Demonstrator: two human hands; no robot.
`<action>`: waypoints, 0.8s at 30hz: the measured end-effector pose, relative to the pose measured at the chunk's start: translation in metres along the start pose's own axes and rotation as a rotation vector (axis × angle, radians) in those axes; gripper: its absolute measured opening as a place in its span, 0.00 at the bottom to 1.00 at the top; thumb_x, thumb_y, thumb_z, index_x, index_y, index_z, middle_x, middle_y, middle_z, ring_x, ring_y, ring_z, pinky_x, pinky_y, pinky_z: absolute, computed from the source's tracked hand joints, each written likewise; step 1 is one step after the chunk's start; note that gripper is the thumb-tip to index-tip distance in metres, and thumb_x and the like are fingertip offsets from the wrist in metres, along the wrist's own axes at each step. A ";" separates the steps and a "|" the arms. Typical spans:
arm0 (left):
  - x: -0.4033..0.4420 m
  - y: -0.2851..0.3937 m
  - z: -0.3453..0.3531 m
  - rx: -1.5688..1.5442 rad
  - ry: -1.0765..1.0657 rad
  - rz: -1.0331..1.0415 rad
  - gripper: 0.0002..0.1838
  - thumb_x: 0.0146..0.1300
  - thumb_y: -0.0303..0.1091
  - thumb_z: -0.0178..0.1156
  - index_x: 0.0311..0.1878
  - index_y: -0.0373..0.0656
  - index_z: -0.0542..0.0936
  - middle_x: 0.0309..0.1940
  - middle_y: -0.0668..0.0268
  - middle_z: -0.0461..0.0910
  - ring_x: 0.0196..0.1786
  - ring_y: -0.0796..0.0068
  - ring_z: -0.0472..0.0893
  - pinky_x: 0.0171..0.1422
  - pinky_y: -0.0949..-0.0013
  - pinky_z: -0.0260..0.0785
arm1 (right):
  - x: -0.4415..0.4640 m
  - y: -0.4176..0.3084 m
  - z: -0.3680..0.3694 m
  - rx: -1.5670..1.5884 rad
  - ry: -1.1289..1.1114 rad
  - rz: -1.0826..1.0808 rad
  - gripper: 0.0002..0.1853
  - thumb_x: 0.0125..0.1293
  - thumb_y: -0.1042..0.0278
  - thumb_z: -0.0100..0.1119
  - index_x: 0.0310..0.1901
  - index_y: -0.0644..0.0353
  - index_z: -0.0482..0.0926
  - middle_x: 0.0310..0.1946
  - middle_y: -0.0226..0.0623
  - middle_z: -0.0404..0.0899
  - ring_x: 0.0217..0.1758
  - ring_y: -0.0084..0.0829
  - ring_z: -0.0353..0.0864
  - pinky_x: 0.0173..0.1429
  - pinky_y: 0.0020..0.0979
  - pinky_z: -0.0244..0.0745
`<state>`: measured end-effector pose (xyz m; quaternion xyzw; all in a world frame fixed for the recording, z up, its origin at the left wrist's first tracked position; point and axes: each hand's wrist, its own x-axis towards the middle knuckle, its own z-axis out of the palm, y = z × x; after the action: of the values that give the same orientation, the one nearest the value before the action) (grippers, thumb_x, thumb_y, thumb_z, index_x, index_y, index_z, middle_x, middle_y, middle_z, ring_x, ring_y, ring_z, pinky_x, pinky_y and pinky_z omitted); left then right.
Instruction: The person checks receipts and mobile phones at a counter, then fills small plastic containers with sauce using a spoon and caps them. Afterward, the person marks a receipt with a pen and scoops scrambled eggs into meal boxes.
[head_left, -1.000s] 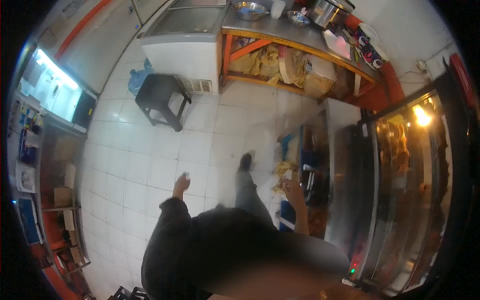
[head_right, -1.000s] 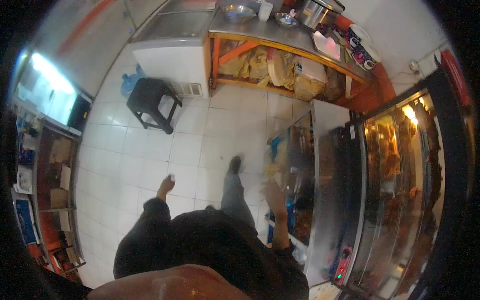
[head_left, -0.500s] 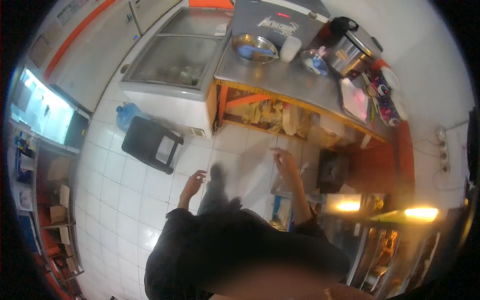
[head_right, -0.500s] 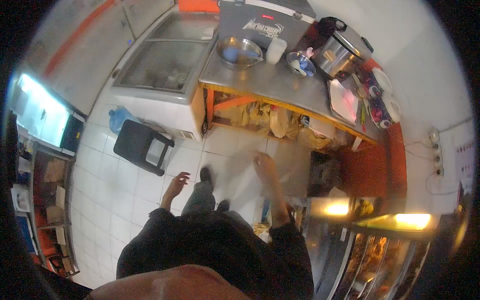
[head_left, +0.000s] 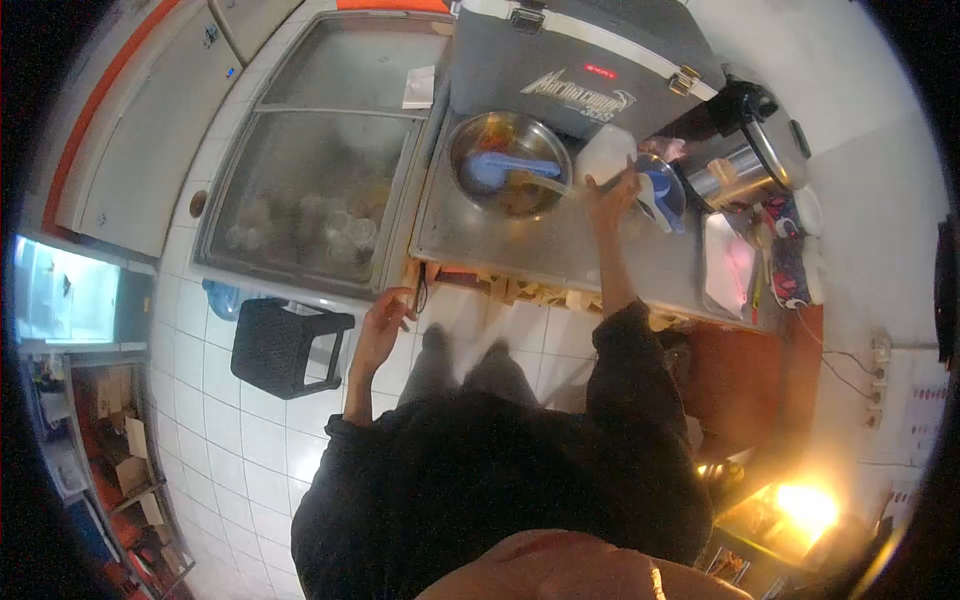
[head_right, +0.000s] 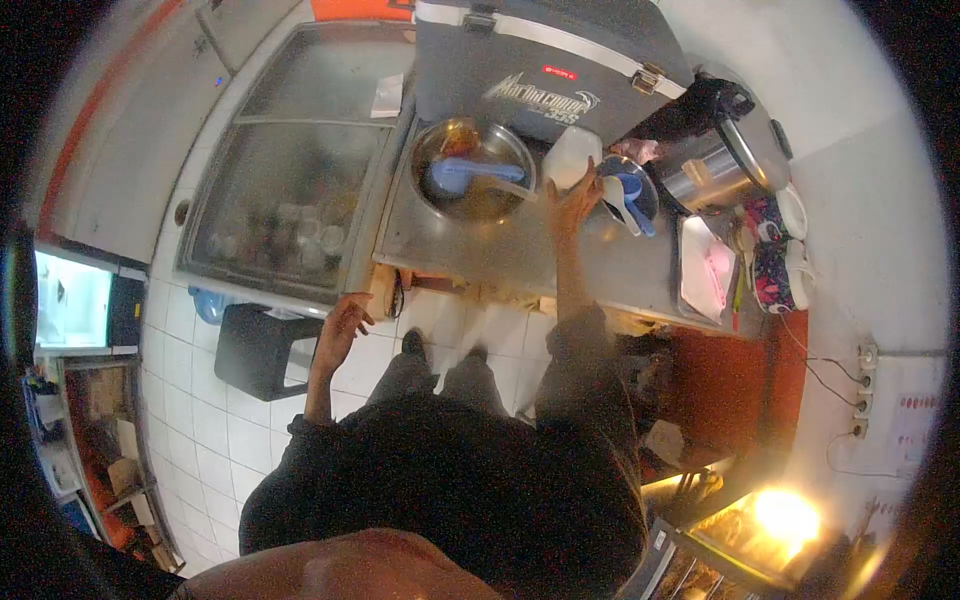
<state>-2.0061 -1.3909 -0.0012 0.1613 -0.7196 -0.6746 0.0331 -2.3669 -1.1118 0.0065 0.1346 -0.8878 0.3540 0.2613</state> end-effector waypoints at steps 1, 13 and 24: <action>0.017 0.011 0.005 -0.007 -0.007 0.040 0.14 0.68 0.28 0.46 0.55 0.42 0.73 0.29 0.65 0.77 0.33 0.77 0.76 0.40 0.72 0.69 | 0.011 0.006 0.013 0.002 -0.005 0.008 0.54 0.44 0.66 0.75 0.70 0.57 0.49 0.66 0.56 0.53 0.69 0.57 0.51 0.71 0.53 0.45; 0.098 0.026 0.086 -0.052 0.076 -0.047 0.12 0.69 0.25 0.46 0.52 0.38 0.75 0.36 0.62 0.79 0.39 0.74 0.79 0.48 0.71 0.70 | 0.064 0.069 0.053 0.154 0.154 0.097 0.51 0.39 0.62 0.78 0.63 0.60 0.53 0.58 0.52 0.59 0.62 0.54 0.59 0.66 0.50 0.54; 0.239 0.094 0.175 0.276 -0.014 0.402 0.20 0.58 0.25 0.59 0.56 0.43 0.74 0.51 0.58 0.75 0.52 0.63 0.76 0.57 0.65 0.68 | 0.088 0.058 -0.041 0.459 0.062 0.288 0.48 0.46 0.74 0.74 0.62 0.55 0.47 0.57 0.48 0.61 0.60 0.42 0.68 0.60 0.41 0.72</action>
<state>-2.2957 -1.2854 0.0349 0.0130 -0.8227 -0.5509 0.1393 -2.4490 -1.0462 0.0484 0.0519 -0.7858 0.5836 0.1982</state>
